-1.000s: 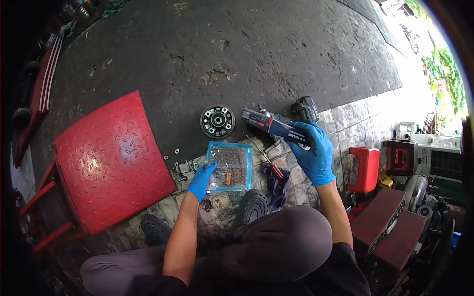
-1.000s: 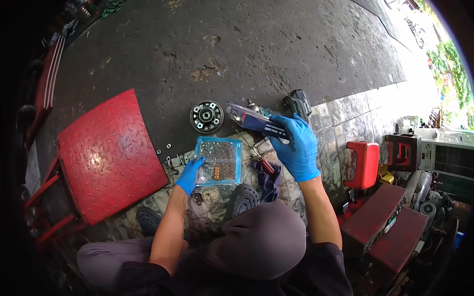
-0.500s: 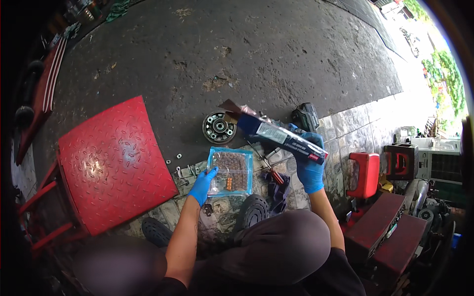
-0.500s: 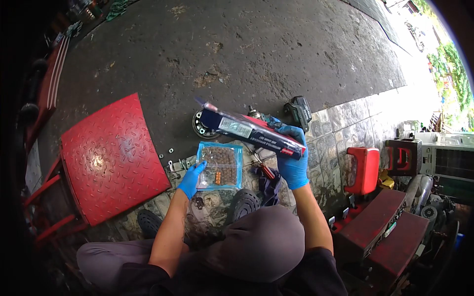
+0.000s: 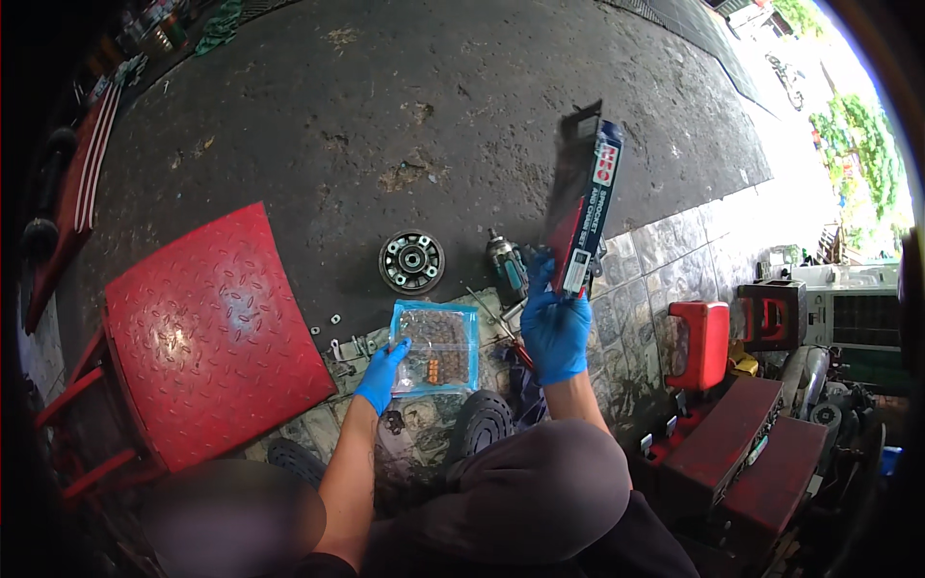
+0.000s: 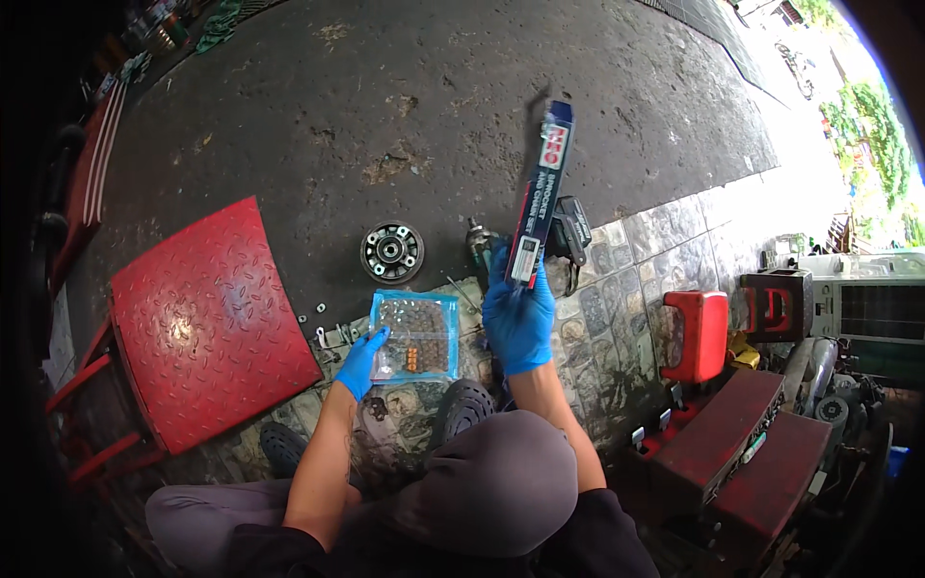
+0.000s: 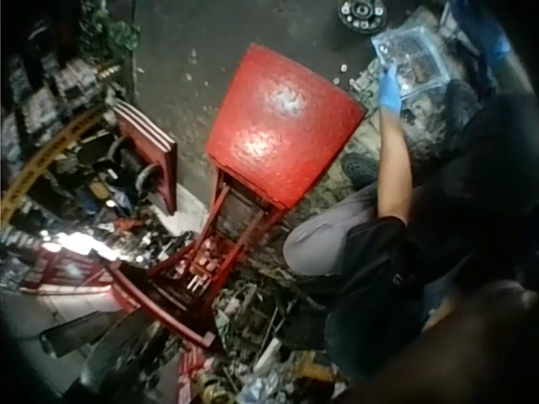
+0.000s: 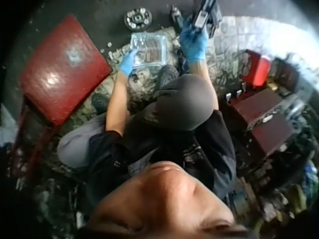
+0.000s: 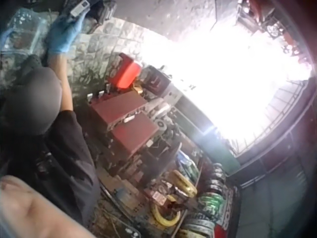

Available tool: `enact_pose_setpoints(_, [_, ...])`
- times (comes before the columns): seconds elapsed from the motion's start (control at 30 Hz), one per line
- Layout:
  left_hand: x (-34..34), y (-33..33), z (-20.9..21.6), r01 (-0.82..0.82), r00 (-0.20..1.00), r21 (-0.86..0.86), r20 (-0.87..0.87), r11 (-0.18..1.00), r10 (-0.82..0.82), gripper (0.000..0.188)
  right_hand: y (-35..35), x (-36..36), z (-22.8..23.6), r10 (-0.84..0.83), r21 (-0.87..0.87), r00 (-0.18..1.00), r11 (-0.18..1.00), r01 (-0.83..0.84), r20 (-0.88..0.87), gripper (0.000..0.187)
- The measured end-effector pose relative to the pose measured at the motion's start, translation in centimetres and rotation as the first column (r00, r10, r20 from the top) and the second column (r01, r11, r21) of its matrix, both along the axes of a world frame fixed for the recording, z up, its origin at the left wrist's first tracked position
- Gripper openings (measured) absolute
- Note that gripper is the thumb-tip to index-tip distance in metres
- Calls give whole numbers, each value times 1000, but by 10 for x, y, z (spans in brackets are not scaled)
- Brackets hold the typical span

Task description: Assembling a motorcycle rear sprocket to its hub and tightening bolts.

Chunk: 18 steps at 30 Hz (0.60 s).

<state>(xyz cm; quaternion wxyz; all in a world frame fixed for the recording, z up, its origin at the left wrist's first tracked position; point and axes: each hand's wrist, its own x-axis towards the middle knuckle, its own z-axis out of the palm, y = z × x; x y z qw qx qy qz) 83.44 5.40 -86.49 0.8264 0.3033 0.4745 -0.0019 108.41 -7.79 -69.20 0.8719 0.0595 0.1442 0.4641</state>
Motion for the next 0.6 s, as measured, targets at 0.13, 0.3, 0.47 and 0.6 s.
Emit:
enact_pose_setpoints(0.13, [0, -2, -7, -25, 999, -25, 34, 999, 25, 40, 8, -2, 21, -30, -140, 999, 990, 27, -23, 44])
enact_pose_setpoints(0.3, [-3, 1, -11, -47, 997, -36, 64, 998, 50, 40, 13, 5, 18, -24, -366, 1000, 930, 19, -8, 34])
enact_pose_setpoints(0.47, [6, 1, -3, -93, 992, -138, 75, 986, 104, 43, 6, 25, 11, 241, -290, 969, 933, -214, 60, 31])
enact_pose_setpoints(0.6, [-2, 1, -28, -78, 993, -204, 67, 976, 93, 59, 17, 33, 26, 334, -297, 940, 906, -300, 69, 33])
